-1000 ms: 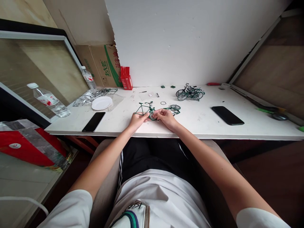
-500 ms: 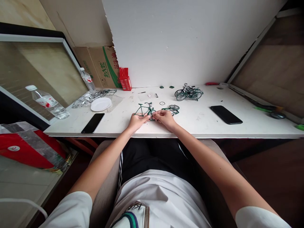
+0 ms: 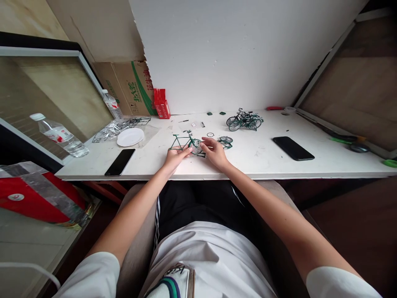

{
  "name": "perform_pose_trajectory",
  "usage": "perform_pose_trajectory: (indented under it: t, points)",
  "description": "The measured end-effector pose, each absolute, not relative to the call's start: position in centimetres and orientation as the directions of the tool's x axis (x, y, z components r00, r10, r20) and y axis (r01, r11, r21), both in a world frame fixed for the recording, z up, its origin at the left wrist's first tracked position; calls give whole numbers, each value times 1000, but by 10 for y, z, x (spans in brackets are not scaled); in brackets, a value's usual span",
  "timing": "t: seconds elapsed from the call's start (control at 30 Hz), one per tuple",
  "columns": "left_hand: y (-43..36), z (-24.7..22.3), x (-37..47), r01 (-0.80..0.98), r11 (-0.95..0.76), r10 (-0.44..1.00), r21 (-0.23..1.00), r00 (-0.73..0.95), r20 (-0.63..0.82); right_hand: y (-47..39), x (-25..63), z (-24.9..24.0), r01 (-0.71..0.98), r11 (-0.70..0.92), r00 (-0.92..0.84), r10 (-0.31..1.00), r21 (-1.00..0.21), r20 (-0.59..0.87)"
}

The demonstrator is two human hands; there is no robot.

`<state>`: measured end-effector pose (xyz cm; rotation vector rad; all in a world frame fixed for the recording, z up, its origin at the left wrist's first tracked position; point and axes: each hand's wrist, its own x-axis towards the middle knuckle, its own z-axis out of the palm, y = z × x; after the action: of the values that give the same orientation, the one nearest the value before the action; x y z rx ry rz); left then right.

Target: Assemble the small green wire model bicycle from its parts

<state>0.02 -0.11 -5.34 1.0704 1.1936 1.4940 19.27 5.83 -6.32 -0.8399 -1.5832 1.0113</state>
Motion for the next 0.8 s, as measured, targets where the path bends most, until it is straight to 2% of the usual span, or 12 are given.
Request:
perform_pose_trajectory:
  t: [0.17,0.8]
  points:
    - [-2,-52,0,-160,-125,974,979,-206,91,58,191,-66,-22,353,-331,880,-935,340]
    - [-3,-54,-2,-88,-111,980,990,-176,94,57,191,-63,-100,319,-351,875,-943,333]
